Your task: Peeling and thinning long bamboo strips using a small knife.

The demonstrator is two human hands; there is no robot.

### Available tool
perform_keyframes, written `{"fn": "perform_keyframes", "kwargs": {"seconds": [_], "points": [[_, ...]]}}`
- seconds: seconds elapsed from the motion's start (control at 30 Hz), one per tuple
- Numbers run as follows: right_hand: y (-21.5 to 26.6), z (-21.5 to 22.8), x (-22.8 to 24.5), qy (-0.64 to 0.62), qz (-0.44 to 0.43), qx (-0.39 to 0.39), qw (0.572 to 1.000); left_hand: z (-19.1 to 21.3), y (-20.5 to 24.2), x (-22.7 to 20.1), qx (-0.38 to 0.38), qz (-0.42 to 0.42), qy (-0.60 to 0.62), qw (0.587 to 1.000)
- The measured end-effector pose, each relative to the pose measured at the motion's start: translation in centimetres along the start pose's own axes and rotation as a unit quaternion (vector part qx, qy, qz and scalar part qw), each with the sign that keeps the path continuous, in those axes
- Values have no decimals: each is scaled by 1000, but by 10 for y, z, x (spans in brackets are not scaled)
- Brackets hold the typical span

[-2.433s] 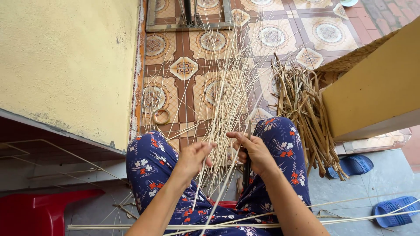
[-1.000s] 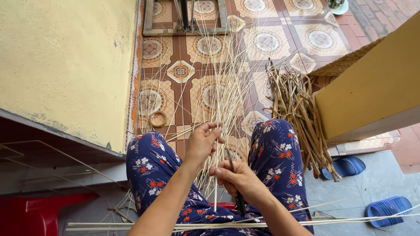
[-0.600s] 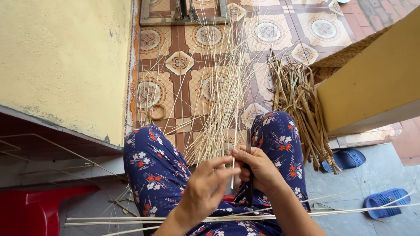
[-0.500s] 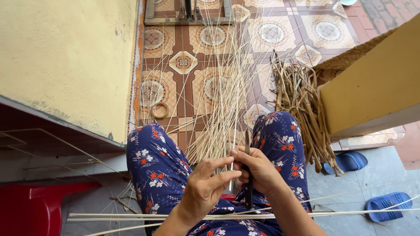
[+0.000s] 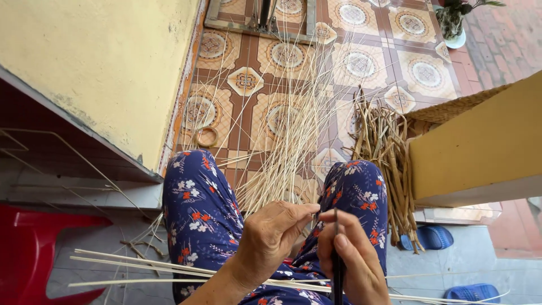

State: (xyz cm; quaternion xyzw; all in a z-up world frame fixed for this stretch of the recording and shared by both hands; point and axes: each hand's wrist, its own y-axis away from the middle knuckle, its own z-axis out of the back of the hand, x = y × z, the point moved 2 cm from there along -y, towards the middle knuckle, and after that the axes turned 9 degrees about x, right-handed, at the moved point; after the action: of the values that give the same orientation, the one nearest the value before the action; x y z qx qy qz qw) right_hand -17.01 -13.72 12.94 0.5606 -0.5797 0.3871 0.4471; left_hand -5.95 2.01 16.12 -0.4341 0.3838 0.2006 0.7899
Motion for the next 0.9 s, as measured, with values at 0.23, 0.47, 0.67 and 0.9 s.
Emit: {"fn": "perform_keyframes", "kwargs": {"seconds": [0.23,0.47,0.67,0.9], "points": [[5,-16,14,-39,15,-43,998,-2,-2,-13,3,-9,7,1000],[2,-11,12,-87,12,-30,996,-3,-1,-17,23,-13,-10,1000],[2,-15,15,-119,-17,-26,992,-4,-2,-16,23,-2,15,1000],[1,-16,17,-128,-3,-10,992,-3,-3,-19,12,-6,8,1000]]}}
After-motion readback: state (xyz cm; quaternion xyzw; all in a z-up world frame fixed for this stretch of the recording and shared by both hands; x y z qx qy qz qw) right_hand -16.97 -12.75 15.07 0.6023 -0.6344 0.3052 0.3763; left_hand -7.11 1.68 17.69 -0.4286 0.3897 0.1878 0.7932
